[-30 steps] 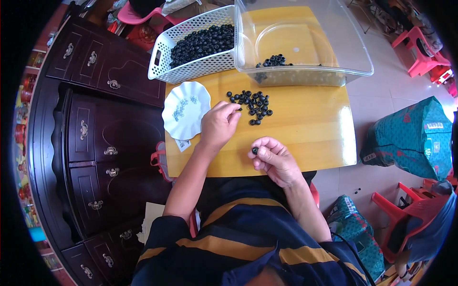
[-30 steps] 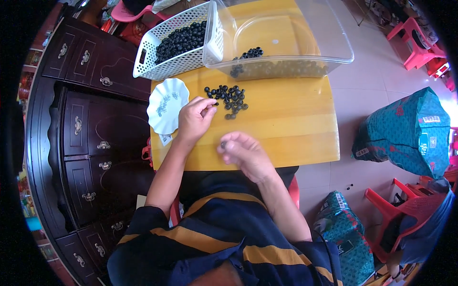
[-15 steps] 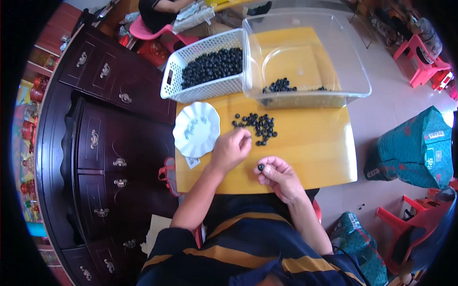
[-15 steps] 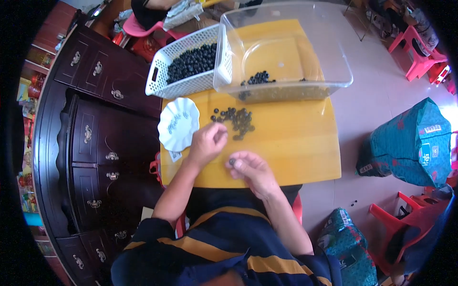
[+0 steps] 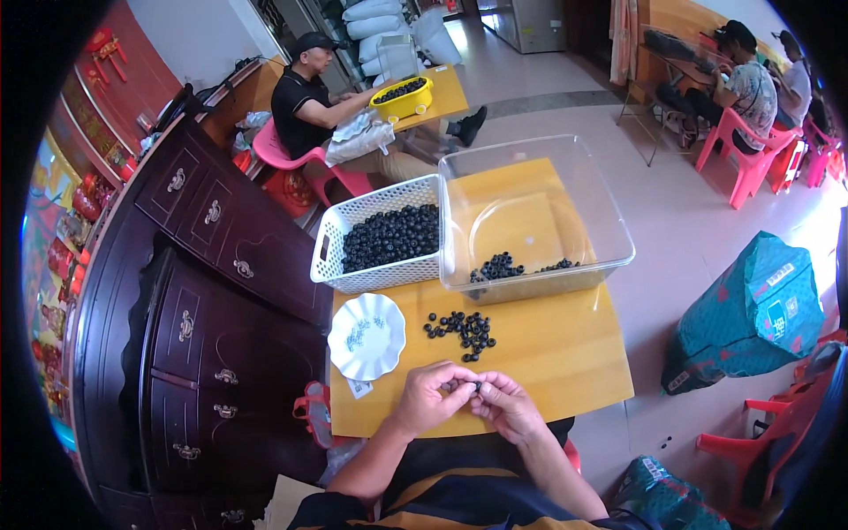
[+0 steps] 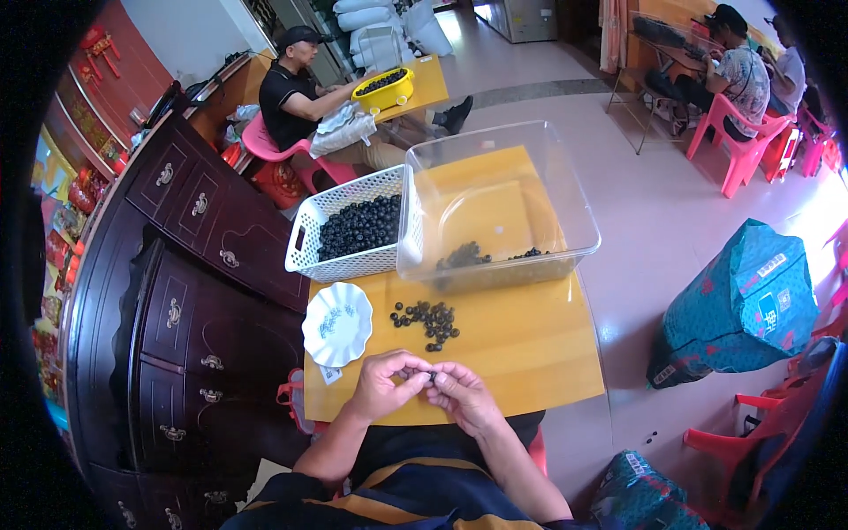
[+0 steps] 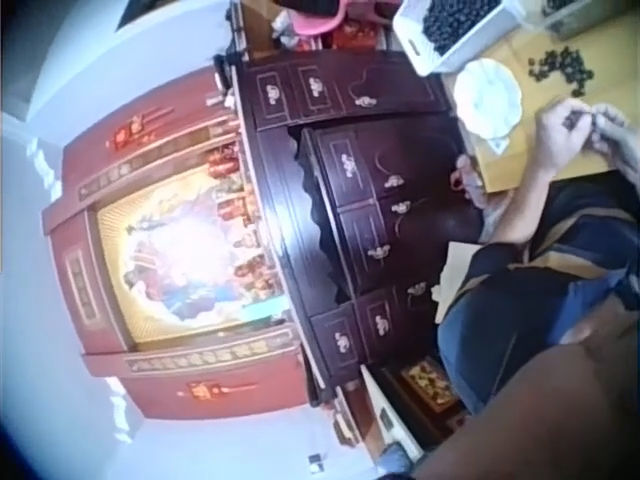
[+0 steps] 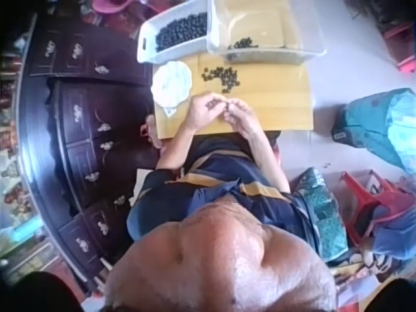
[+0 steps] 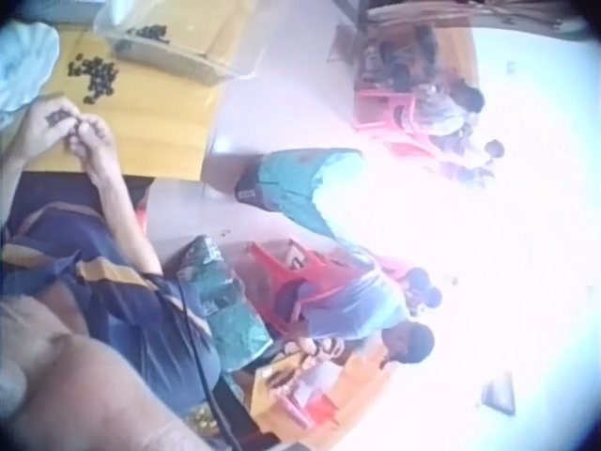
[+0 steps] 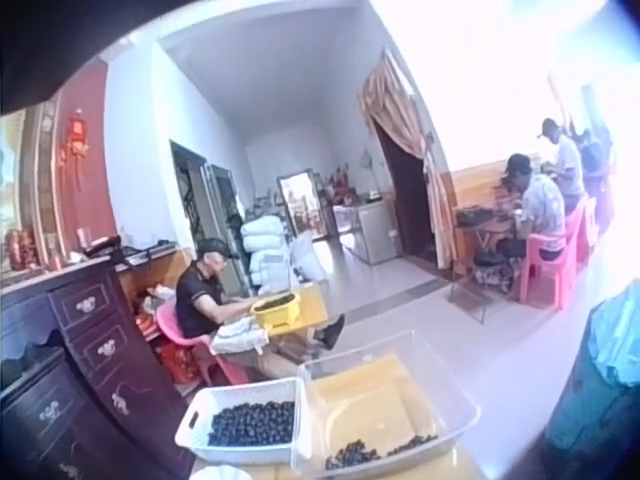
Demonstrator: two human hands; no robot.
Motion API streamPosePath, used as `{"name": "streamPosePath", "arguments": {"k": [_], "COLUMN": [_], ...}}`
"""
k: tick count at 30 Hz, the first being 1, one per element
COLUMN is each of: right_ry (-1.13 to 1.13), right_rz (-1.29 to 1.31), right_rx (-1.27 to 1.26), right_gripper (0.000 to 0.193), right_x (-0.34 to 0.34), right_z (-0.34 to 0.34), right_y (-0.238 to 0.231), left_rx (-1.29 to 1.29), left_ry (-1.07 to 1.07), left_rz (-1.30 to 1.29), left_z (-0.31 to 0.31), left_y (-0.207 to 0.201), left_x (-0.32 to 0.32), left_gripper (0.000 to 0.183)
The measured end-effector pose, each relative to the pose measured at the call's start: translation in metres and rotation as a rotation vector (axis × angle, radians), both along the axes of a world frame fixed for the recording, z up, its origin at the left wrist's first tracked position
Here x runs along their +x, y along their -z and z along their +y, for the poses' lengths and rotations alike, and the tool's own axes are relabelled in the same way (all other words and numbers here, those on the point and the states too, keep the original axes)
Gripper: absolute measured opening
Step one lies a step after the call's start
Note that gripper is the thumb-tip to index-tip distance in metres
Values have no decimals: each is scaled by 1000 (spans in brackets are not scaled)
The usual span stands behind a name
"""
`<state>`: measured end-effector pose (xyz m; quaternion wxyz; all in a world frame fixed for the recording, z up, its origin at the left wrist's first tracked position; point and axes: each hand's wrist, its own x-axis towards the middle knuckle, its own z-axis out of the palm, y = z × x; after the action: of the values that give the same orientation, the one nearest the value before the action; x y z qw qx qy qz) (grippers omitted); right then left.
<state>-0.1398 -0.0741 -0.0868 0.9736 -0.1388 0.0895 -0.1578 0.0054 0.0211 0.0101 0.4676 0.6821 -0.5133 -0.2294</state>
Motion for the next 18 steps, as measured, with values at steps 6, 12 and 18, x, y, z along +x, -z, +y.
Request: {"name": "streamPosePath", "arguments": {"k": [6, 12, 18], "right_ry": [-4, -14, -17], "right_rz": [-24, 12, 65], "right_rx": [4, -34, -78], "right_gripper": [19, 19, 19], "right_x": [4, 4, 1], "right_z": [-3, 1, 3], "right_y": [1, 2, -3], "left_rx": [-82, -73, -55], "left_ry": [24, 4, -58], "left_rz": [-77, -99, -77], "left_z": [-1, 4, 8], "left_y": [-8, -9, -8], "left_x": [-1, -8, -12], "left_gripper": [16, 16, 14]}}
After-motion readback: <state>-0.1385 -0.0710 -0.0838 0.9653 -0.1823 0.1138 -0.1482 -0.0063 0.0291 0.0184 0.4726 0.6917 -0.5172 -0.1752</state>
